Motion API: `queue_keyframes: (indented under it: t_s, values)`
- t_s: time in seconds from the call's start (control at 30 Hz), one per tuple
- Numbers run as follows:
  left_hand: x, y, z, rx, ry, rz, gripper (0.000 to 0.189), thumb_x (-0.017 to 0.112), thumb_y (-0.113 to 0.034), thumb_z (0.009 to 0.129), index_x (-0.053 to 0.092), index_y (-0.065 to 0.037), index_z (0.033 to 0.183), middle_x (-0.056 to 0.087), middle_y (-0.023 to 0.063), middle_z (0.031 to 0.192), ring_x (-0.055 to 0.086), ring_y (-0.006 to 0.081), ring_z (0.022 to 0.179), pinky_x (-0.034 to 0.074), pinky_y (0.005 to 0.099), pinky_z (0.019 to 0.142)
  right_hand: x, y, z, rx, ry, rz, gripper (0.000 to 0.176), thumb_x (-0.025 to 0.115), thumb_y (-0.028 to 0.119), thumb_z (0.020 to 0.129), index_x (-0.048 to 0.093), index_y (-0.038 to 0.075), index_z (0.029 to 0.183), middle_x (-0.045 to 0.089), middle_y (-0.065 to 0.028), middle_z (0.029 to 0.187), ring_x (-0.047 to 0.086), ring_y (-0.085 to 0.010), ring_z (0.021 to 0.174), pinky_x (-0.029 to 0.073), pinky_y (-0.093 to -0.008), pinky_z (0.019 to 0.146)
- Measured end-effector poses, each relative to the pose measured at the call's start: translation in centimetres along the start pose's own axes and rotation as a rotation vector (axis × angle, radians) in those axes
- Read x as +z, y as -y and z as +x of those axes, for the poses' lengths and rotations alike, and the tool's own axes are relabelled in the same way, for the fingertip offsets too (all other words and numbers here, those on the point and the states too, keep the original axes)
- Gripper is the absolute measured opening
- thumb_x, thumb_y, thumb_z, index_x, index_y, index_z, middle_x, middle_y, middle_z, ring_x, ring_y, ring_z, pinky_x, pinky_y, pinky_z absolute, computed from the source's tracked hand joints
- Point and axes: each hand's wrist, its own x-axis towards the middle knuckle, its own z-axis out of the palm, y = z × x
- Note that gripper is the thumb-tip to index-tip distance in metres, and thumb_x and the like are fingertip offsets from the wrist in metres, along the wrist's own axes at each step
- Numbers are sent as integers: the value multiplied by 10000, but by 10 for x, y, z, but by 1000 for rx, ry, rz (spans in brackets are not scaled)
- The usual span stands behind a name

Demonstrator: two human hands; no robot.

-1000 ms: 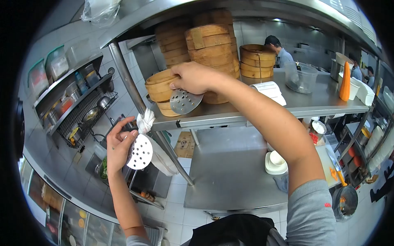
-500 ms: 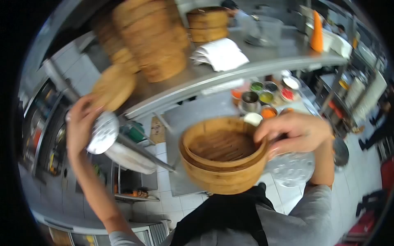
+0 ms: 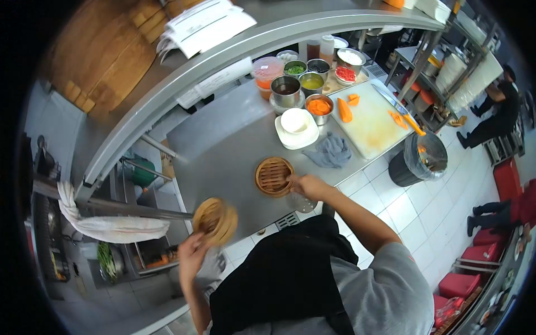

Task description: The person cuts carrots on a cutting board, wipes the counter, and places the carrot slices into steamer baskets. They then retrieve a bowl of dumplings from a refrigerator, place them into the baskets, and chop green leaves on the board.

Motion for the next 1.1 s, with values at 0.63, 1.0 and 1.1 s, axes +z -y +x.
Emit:
queue_keyframes:
  t_s: [0.63, 1.0, 1.1]
  values:
    - [121, 66, 146, 406, -444, 429, 147, 573, -92, 977, 625, -4, 1082, 596, 182, 937, 604, 342, 878, 488, 420, 791, 30, 8, 62, -172, -533, -269, 290, 769, 155, 776, 642, 44, 1013, 579, -167, 1195, 552, -372, 1054, 470, -469, 913]
    - [139, 88, 143, 87, -420, 271, 288, 498, 23, 933, 580, 66, 1205, 602, 249, 1191, 583, 404, 1112, 450, 454, 984, -67, -60, 37, -69, -613, 61, 173, 633, 20, 851, 653, 46, 1021, 675, -173, 966, 665, -382, 856, 543, -444, 742]
    - [146, 88, 148, 73, -431, 342, 300, 496, 13, 947, 572, 78, 1229, 623, 252, 1166, 591, 410, 1112, 450, 463, 984, -142, -114, 67, 144, -675, -63, 118, 617, 31, 871, 669, 41, 977, 680, -165, 904, 674, -357, 882, 533, -442, 759]
